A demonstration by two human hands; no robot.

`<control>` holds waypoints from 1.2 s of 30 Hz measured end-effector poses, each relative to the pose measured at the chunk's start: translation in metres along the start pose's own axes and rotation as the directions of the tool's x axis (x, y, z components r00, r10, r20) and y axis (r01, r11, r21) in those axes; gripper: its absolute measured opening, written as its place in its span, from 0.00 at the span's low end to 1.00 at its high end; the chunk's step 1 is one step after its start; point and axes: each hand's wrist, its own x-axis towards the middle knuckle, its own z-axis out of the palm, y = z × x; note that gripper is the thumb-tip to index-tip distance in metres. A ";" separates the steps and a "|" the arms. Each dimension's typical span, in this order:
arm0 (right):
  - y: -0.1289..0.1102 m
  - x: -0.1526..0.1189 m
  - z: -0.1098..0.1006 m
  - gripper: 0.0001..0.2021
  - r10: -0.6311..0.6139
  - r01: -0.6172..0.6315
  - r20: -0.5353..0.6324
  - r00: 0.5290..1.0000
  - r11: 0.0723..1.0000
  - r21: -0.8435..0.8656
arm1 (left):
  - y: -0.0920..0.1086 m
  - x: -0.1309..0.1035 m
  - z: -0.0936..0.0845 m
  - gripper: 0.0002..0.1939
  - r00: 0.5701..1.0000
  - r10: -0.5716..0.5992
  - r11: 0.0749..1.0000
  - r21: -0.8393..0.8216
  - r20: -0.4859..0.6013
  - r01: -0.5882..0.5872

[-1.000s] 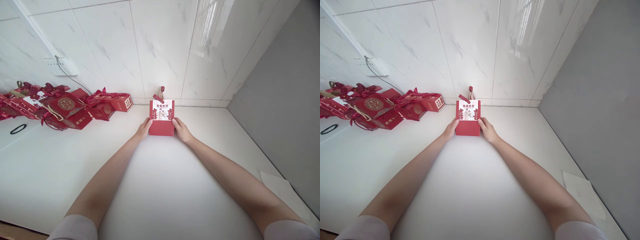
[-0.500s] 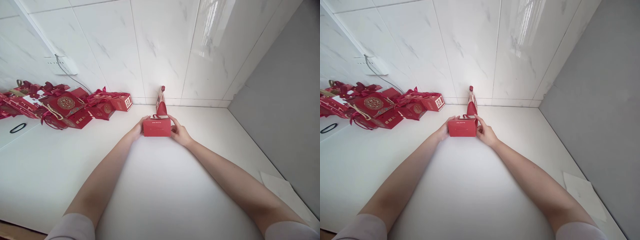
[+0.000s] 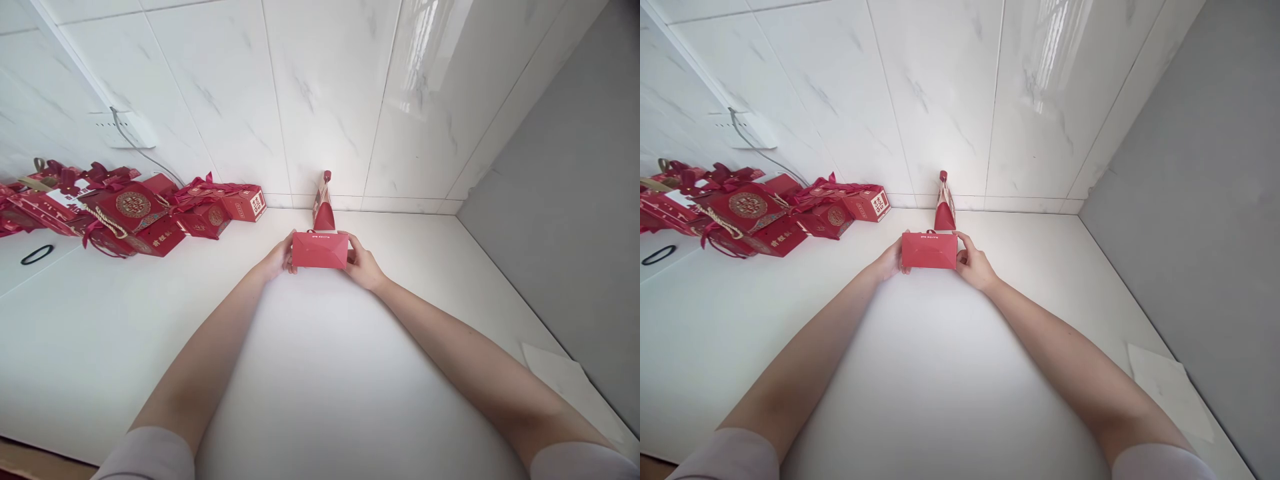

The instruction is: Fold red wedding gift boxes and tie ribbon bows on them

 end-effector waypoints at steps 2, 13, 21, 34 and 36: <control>0.000 0.000 0.000 0.37 0.001 -0.001 0.003 1.000 1.000 -0.004 | -0.001 0.001 0.000 0.37 1.000 0.001 1.000 0.001 -0.002 -0.001; 0.001 -0.001 0.000 0.36 -0.019 0.019 0.005 1.000 0.999 -0.030 | -0.006 0.004 -0.005 0.37 1.000 0.005 1.000 -0.024 0.008 -0.005; -0.009 -0.004 0.003 0.31 -0.243 0.217 -0.157 0.957 0.963 -0.162 | -0.005 -0.006 0.005 0.38 0.970 0.243 0.955 -0.174 -0.015 -0.242; -0.020 -0.014 0.004 0.25 -0.412 0.400 -0.065 0.909 0.906 -0.141 | -0.010 -0.006 0.022 0.35 0.933 0.343 0.939 -0.037 0.108 -0.341; -0.018 -0.012 0.004 0.27 -0.452 0.446 0.001 0.892 0.879 -0.169 | -0.006 -0.011 0.021 0.41 0.931 0.297 0.952 -0.139 0.214 -0.272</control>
